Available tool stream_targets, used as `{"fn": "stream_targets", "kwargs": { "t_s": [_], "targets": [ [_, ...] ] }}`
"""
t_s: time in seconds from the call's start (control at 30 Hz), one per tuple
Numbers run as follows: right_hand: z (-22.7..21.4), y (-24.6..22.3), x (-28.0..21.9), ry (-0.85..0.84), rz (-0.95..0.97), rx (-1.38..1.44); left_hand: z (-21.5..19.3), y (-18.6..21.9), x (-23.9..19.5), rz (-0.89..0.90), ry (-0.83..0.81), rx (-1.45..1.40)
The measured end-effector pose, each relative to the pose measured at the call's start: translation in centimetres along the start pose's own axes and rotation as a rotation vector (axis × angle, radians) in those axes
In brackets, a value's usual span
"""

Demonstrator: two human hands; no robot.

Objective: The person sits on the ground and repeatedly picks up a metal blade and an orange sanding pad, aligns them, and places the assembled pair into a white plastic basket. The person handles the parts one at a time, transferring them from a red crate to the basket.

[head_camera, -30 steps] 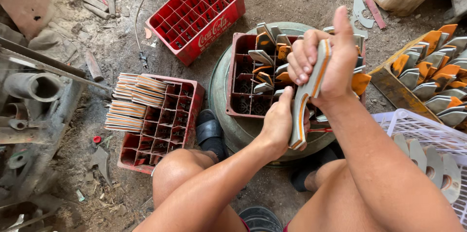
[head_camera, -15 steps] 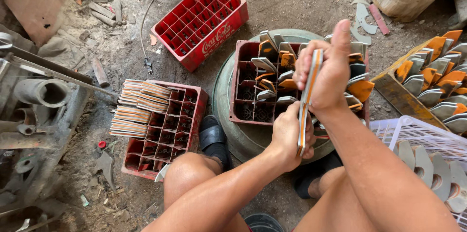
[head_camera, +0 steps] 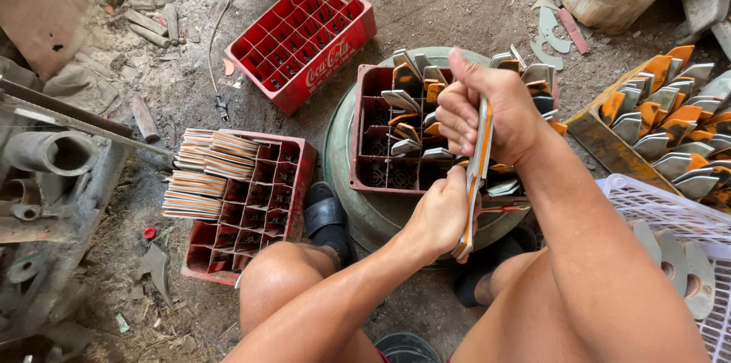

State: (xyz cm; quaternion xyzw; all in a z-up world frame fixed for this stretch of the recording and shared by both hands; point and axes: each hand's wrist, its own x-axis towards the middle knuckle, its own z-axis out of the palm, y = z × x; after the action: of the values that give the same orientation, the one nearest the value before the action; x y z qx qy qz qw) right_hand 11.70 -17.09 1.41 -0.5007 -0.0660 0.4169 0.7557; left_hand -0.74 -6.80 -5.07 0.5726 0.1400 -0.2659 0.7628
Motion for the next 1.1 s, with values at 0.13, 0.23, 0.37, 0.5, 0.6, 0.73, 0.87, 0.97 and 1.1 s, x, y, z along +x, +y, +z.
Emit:
{"fn": "stream_targets", "kwargs": {
  "t_s": [0.13, 0.23, 0.37, 0.5, 0.6, 0.73, 0.87, 0.97, 1.1],
  "targets": [
    [0.8, 1.1, 0.4, 0.214, -0.143, -0.096, -0.7, 0.8, -0.1, -0.124, -0.023, -0.114],
    [0.8, 2.4, 0.4, 0.211, -0.433, 0.154, -0.3, 0.7, 0.0, -0.171, -0.010, -0.324],
    [0.7, 2.8, 0.8, 0.299, -0.647, 0.110, 0.7, 1.0, 0.1, -0.152, -0.018, -0.638],
    [-0.2, 1.7, 1.9, 0.294, -0.620, 0.159, 1.5, 1.9, 0.3, -0.146, -0.027, -0.649],
    [-0.6, 1.1, 2.5, 0.241, -0.617, 0.174, 1.7, 3.1, 0.8, -0.198, 0.038, -0.598],
    [-0.6, 0.4, 1.1, 0.344, -0.546, -0.021, 0.4, 4.9, 0.4, -0.129, 0.013, -0.594],
    [-0.5, 0.5, -1.0, -0.074, -0.694, -0.445, -1.0, 5.8, -0.2, -0.001, -0.087, -0.639],
    [0.1, 1.3, -1.3, 0.021, -0.728, -0.268, -0.8, 5.8, -0.3, -0.032, -0.101, -0.603],
    [0.2, 2.1, -1.3, 0.343, -0.639, 0.099, 1.2, 4.6, 0.0, -0.181, -0.049, -0.446]
  ]
}}
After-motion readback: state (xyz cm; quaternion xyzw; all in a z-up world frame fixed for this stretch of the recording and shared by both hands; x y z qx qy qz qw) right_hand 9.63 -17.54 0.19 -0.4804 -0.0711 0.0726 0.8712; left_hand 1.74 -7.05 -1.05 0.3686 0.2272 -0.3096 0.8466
